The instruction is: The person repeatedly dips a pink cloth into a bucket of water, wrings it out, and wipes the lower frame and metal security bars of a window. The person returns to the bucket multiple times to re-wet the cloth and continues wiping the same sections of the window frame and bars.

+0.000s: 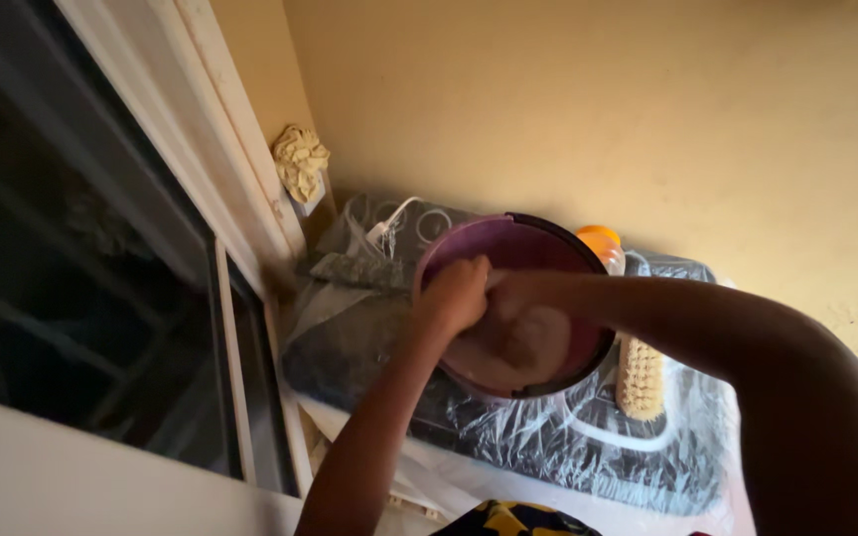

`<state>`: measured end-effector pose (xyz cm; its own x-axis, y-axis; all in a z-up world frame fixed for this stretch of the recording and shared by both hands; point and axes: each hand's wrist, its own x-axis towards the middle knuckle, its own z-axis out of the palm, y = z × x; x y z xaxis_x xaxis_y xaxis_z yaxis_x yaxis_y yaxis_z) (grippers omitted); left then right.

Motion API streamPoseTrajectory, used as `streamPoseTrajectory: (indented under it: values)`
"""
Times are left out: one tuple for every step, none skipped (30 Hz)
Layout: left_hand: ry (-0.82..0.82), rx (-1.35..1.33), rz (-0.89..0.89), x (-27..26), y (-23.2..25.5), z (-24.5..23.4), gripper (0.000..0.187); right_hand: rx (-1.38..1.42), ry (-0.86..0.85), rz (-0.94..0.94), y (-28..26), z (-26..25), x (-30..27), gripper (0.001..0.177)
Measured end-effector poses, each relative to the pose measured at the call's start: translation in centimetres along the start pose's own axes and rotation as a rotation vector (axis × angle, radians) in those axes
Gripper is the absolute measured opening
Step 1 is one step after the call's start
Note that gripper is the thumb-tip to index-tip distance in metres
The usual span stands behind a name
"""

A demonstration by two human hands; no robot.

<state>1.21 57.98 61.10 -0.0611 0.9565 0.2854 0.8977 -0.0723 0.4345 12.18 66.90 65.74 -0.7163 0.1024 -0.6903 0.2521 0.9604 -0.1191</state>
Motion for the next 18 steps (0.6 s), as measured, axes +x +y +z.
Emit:
streamPoseTrajectory:
  values:
    - [0.033, -0.052, -0.006, 0.0, 0.3, -0.5, 0.023, -0.017, 0.039, -0.033, 0.1, -0.6, -0.9, 0.031]
    - [0.069, -0.102, -0.013, 0.0, 0.6, -1.3, 0.028, -0.056, 0.100, -0.111, 0.2, -1.4, -1.9, 0.031]
    - [0.093, -0.177, -0.031, 0.0, 0.9, -1.9, 0.031, -0.093, 0.182, -0.210, 0.4, -2.0, -3.2, 0.032]
    - [0.113, -0.252, -0.053, -0.1, 1.1, -2.4, 0.034, -0.112, 0.262, -0.287, 0.4, -2.3, -4.7, 0.032]
    - [0.134, -0.327, -0.074, -0.1, 1.1, -2.7, 0.037, -0.014, 0.323, -0.265, 0.4, -2.4, -6.2, 0.033]
    - [0.091, -0.365, -0.027, 0.1, 1.0, -2.9, 0.040, 0.203, 0.384, -0.168, 0.1, -2.5, -7.6, 0.021]
    - [0.048, -0.403, 0.021, 0.3, 0.8, -3.0, 0.043, 0.420, 0.438, -0.067, -0.2, -2.6, -9.1, 0.009]
    - [0.003, -0.436, 0.071, 0.5, 0.6, -3.2, 0.047, 0.406, 0.512, 0.054, -0.6, -3.2, -10.4, 0.005]
    - [0.002, -0.411, 0.183, 0.6, 0.3, -3.4, 0.054, 0.391, 0.585, 0.175, -1.0, -3.9, -11.9, 0.007]
    - [-0.003, -0.386, 0.296, 0.7, 0.2, -3.6, 0.066, 0.378, 0.733, 0.011, -1.4, -4.2, -13.5, 0.006]
    - [-0.010, -0.360, 0.410, 0.7, 0.2, -3.8, 0.081, 0.363, 0.878, -0.154, -1.8, -4.4, -15.1, 0.006]
    - [-0.093, -0.372, 0.390, 0.6, 0.4, -3.9, 0.074, 0.376, 0.933, -0.134, -2.5, -4.8, -16.1, 0.004]
    - [-0.176, -0.384, 0.370, 0.5, 0.7, -4.0, 0.068, 0.388, 0.988, -0.114, -2.9, -5.1, -17.3, 0.003]
    - [-0.259, -0.393, 0.353, 0.5, 1.1, -4.0, 0.062, 0.398, 1.045, -0.092, -3.4, -5.5, -18.3, 0.003]
    - [-0.263, -0.537, 0.319, 0.5, 1.7, -3.8, 0.065, 0.420, 1.092, -0.114, -3.9, -5.8, -19.0, 0.004]
    - [-0.265, -0.679, 0.286, 0.5, 2.4, -3.3, 0.068, 0.440, 1.140, -0.136, -4.2, -6.1, -19.6, 0.005]
    - [-0.267, -0.820, 0.250, 0.5, 2.8, -2.9, 0.071, 0.458, 1.189, -0.159, -4.5, -6.2, -20.1, 0.006]
    - [-0.298, -0.872, 0.209, 0.6, 2.8, -2.6, 0.062, 0.506, 1.221, -0.187, -4.6, -6.0, -20.4, 0.005]
